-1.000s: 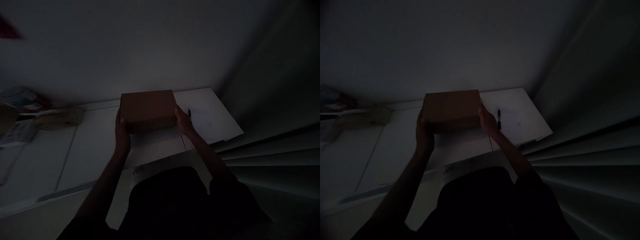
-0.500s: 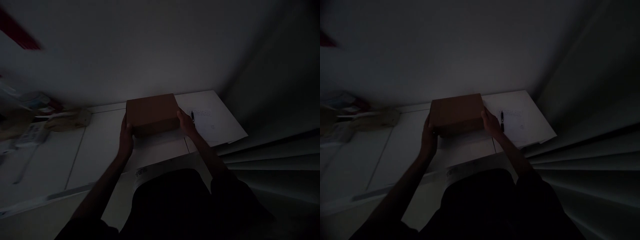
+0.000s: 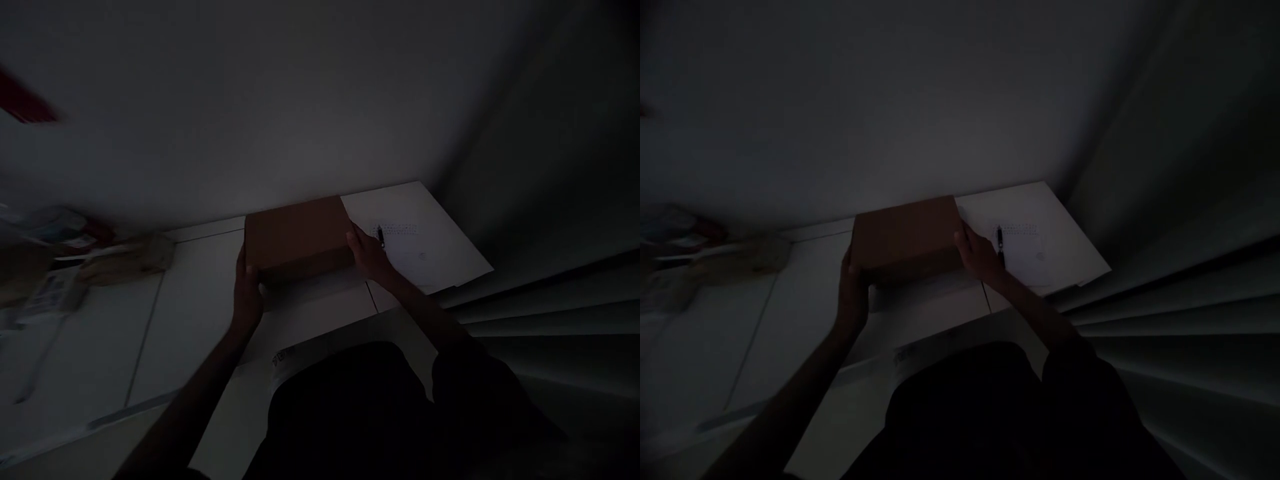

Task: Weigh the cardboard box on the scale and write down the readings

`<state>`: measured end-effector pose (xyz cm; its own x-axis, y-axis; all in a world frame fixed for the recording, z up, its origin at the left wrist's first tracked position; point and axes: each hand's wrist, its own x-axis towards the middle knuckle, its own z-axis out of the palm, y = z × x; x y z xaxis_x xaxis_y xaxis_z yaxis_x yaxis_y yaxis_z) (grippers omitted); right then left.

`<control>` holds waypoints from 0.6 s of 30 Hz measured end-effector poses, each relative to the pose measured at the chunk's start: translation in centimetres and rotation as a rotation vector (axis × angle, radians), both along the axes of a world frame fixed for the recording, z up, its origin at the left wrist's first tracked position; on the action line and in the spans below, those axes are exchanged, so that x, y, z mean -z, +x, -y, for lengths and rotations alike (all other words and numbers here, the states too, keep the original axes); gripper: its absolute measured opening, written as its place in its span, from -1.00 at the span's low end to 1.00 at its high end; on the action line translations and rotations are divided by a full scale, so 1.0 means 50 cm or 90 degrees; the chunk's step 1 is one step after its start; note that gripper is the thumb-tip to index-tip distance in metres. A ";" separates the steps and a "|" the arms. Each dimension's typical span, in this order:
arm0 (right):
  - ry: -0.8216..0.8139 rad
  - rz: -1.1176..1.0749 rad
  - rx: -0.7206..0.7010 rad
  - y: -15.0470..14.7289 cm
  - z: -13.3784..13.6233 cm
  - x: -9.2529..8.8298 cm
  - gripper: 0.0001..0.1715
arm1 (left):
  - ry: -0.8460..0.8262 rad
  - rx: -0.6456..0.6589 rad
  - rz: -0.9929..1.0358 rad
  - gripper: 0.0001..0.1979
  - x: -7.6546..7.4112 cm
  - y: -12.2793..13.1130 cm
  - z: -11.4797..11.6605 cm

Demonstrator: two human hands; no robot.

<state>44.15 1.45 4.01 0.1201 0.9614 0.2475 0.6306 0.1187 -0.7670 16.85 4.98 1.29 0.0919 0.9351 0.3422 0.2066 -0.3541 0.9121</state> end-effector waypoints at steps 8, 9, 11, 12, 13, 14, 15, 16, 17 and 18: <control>-0.009 -0.018 -0.044 0.003 0.009 -0.019 -0.23 | 0.011 -0.045 -0.052 -0.33 -0.001 0.002 0.002; -0.010 -0.024 -0.047 0.004 0.009 -0.020 -0.24 | 0.001 -0.045 -0.046 -0.33 -0.001 0.001 0.001; -0.018 -0.036 -0.054 0.006 0.011 -0.024 -0.24 | -0.026 -0.045 -0.035 -0.30 0.000 0.000 -0.001; -0.023 -0.040 -0.057 0.008 0.012 -0.025 -0.25 | -0.035 -0.045 -0.035 -0.29 0.001 -0.002 -0.002; -0.028 -0.042 -0.060 0.009 0.012 -0.026 -0.25 | -0.038 -0.046 -0.038 -0.28 0.003 -0.004 -0.003; -0.032 -0.044 -0.063 0.011 0.012 -0.026 -0.26 | -0.030 -0.043 -0.042 -0.28 0.005 -0.007 -0.005; -0.034 -0.047 -0.068 0.013 0.012 -0.026 -0.27 | -0.015 -0.038 -0.044 -0.29 0.007 -0.010 -0.006; -0.037 -0.048 -0.073 0.015 0.012 -0.027 -0.27 | -0.002 -0.030 -0.044 -0.30 0.009 -0.013 -0.008; -0.040 -0.049 -0.078 0.016 0.012 -0.027 -0.27 | 0.008 -0.018 -0.039 -0.30 0.011 -0.016 -0.009; -0.044 -0.047 -0.081 0.019 0.010 -0.028 -0.27 | 0.016 -0.005 -0.028 -0.30 0.013 -0.019 -0.011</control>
<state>45.10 0.94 5.40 0.0119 0.9845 0.1749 0.5554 0.1389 -0.8199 15.88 5.54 0.66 0.1004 0.9272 0.3609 0.2486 -0.3746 0.8932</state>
